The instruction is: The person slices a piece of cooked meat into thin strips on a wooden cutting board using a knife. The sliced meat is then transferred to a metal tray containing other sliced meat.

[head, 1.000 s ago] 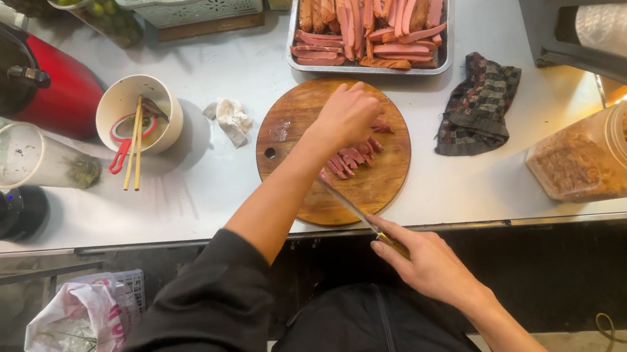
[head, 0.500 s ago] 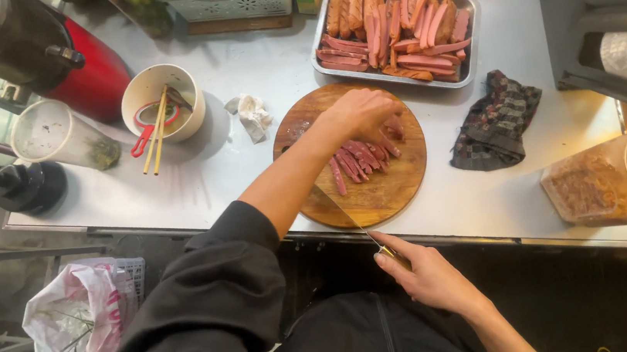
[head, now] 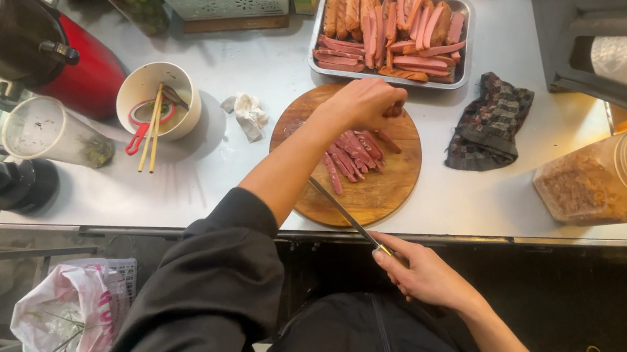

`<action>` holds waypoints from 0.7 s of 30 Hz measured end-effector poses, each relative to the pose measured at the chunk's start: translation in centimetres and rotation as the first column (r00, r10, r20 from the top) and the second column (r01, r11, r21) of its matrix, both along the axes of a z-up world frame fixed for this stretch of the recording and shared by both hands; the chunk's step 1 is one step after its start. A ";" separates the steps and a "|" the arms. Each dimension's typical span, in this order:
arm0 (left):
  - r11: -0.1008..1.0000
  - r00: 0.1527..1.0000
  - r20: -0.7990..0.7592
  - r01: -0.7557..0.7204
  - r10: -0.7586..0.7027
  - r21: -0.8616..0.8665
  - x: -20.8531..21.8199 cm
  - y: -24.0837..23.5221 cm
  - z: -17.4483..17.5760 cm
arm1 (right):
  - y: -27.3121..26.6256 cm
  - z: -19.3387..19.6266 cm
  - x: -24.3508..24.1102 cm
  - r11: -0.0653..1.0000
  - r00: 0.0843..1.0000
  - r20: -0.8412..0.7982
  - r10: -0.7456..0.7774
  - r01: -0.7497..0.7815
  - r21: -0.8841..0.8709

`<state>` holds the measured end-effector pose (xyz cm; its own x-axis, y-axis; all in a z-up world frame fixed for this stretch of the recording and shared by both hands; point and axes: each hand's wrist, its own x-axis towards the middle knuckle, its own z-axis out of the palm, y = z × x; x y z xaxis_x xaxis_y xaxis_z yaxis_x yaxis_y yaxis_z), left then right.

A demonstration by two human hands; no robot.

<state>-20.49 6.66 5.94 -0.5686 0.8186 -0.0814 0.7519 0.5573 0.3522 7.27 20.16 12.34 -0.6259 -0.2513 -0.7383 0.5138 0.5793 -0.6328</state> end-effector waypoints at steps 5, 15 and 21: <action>0.846 0.973 -0.071 -0.152 0.218 0.511 4.9 -5.8 3.6 | 0.0 -1.5 -1.1 0.985 0.985 -0.046 -0.164 0.162 -0.059; 0.644 0.840 0.042 -0.446 0.541 0.622 20.1 -9.3 -6.2 | -2.2 -0.5 -2.2 0.975 0.973 -0.069 -0.221 0.223 0.014; 0.302 0.593 0.352 -0.732 0.724 0.610 20.5 -8.1 -7.5 | -2.6 -0.8 -1.9 0.985 0.972 -0.230 -0.052 0.087 0.146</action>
<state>0.05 -1.46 -1.59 -0.9636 -0.1139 0.2419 0.1561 0.4952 0.8546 5.32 17.58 11.58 -0.7916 -0.0955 -0.6035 0.4116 0.6466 -0.6422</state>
